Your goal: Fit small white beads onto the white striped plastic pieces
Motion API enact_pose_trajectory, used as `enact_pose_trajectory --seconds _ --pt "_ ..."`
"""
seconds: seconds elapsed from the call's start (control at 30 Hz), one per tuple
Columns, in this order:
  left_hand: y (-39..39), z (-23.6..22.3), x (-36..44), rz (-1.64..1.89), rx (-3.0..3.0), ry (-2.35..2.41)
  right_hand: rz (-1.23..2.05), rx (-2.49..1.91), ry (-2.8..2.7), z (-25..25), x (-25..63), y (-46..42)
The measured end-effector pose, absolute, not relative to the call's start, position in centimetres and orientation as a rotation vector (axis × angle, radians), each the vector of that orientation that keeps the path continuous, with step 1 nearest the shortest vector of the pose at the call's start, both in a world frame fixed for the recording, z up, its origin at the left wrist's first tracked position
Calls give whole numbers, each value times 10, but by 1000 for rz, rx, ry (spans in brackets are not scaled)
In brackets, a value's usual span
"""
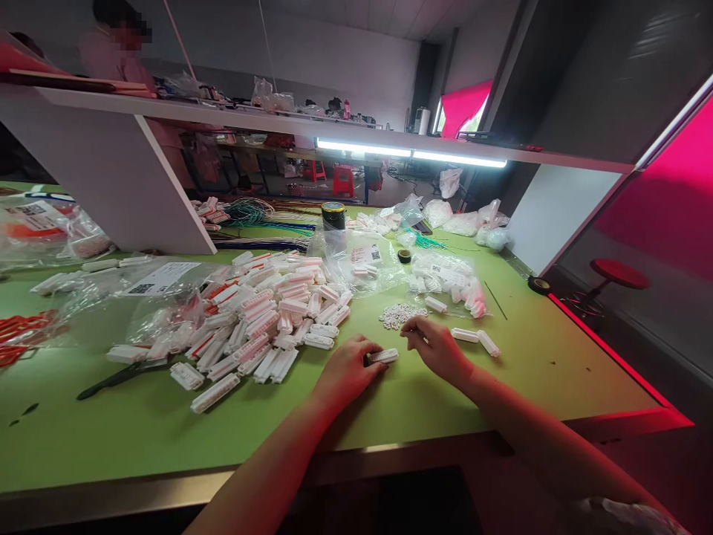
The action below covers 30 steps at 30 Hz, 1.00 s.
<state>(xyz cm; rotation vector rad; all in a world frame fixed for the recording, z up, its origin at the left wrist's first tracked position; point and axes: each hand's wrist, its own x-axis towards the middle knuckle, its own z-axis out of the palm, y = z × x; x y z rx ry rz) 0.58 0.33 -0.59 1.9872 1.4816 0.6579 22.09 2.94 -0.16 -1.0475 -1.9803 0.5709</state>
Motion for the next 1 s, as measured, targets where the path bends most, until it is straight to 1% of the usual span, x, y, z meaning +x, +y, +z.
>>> enact_pose_trajectory --seconds 0.27,0.47,0.73,0.87,1.0 --pt "4 -8 4 671 2002 1472 516 -1010 -2031 -2 223 28" --pt "3 -8 7 718 2004 1470 435 -1105 -2041 3 223 23" --pt "3 -7 12 708 1992 1494 318 -1050 -2039 0 228 31" --pt "7 -9 13 645 2030 1503 403 -1125 -1990 -7 234 36" --pt "10 -10 15 595 2047 1514 647 -1194 -1908 -14 239 40"
